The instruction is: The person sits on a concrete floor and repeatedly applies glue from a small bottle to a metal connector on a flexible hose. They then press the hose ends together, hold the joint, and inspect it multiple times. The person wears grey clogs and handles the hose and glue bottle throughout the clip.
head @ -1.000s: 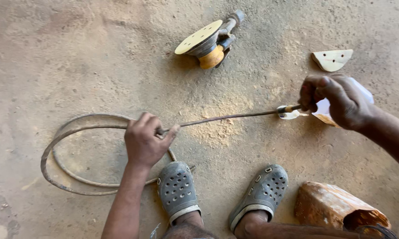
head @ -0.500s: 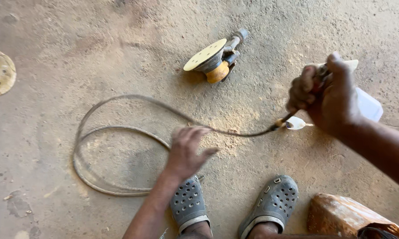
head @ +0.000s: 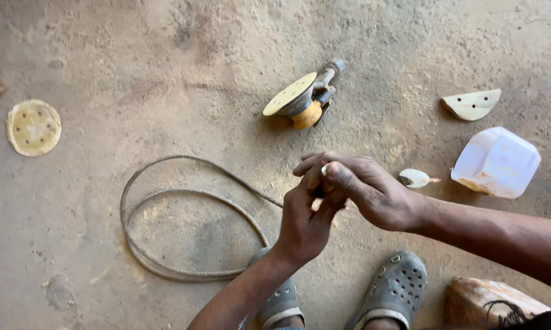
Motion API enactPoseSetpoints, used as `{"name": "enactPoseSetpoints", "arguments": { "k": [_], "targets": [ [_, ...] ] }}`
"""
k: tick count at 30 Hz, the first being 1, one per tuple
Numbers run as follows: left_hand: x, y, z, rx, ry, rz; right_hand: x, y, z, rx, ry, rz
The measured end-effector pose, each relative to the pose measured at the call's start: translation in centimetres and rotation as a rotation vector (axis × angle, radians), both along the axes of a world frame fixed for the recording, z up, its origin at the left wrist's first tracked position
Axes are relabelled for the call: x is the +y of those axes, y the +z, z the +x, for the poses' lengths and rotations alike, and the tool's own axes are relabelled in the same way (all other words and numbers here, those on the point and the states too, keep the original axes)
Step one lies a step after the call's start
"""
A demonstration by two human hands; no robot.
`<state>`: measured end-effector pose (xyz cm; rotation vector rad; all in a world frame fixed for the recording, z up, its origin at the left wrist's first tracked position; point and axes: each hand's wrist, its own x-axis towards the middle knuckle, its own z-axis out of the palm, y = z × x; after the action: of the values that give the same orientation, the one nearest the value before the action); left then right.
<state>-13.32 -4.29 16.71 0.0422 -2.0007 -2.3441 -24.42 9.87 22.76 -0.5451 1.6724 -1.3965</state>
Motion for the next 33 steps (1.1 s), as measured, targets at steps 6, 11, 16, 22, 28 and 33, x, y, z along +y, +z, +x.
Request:
{"name": "enactPoseSetpoints", "arguments": {
  "k": [6,11,16,22,28,33],
  "targets": [
    [-3.0,-2.9,0.8,-0.315,0.115,0.211,1.5,-6.0,-9.6,1.094,0.521,0.587],
    [-4.1,-4.5,0.0,-0.448,0.181,0.305,-0.2,-13.4,-14.1,1.561,0.770,0.641],
    [-8.1,-4.2,-3.4,-0.517,0.175,0.216,-5.3,-19.4,-14.6,1.755,0.622,0.483],
    [-12.4,-3.4,-7.0,-0.516,0.210,0.112,-6.3,-17.9,-17.5,1.380,0.462,0.616],
    [-9.5,-4.1,-6.5,-0.558,0.231,0.091,-5.9,-16.4,-17.9,1.245,0.424,0.812],
    [-8.1,-6.3,-4.6,-0.564,0.311,0.243,-5.6,-19.7,-14.6,2.098,0.619,0.711]
  ]
}}
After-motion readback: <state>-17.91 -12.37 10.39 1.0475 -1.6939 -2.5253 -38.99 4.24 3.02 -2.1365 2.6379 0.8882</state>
